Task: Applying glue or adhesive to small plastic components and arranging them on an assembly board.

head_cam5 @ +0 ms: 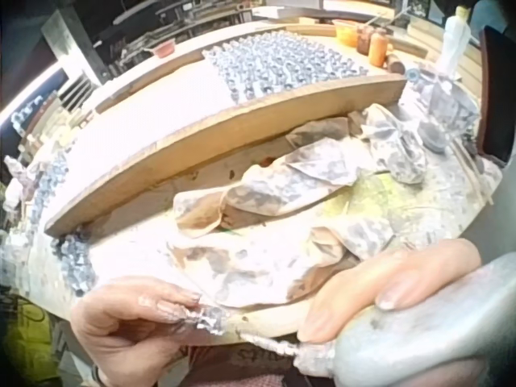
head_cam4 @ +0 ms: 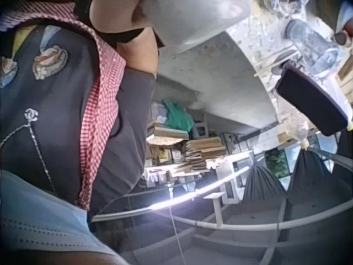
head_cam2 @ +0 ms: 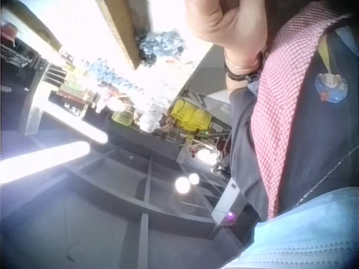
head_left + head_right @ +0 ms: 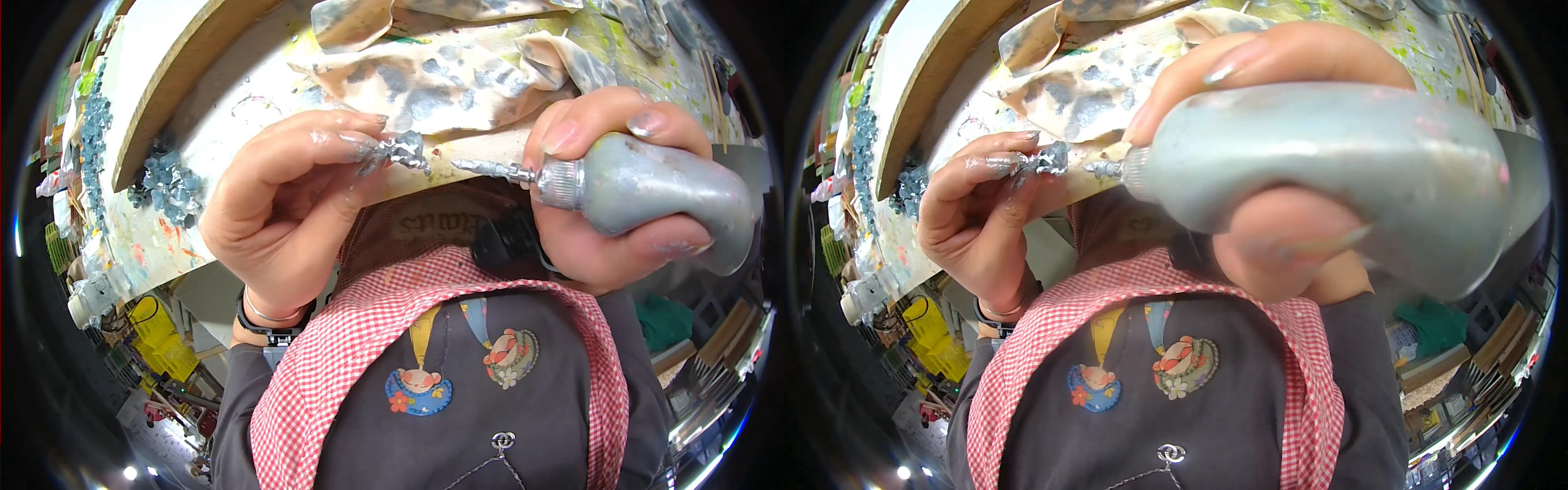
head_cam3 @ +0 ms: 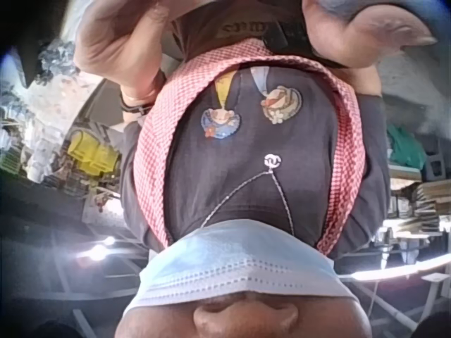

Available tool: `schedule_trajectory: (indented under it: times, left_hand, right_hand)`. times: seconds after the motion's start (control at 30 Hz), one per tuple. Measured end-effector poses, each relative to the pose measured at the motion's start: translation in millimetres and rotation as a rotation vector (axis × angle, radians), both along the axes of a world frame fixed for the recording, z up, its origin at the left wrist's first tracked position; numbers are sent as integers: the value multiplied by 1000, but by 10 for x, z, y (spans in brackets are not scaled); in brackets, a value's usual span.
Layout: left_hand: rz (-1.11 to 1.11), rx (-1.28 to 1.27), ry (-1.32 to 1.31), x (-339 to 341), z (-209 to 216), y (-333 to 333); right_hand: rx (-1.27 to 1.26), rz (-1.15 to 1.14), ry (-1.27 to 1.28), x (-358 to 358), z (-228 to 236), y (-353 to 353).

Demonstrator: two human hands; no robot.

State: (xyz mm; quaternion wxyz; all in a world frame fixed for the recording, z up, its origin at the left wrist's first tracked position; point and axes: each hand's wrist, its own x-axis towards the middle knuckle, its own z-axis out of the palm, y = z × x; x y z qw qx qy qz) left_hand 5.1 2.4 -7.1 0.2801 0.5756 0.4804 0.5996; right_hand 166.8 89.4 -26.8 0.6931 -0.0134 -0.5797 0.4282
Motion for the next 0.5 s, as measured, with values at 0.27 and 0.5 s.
schedule_trajectory:
  times: [0.27,0.5]
  left_hand:
    - [-61,12,69,-37,-2,9]
    - [-60,-2,70,-44,3,6]
  right_hand:
    - [-100,200,-26,-12,-14,11]
    - [-53,63,-198,47,-35,83]
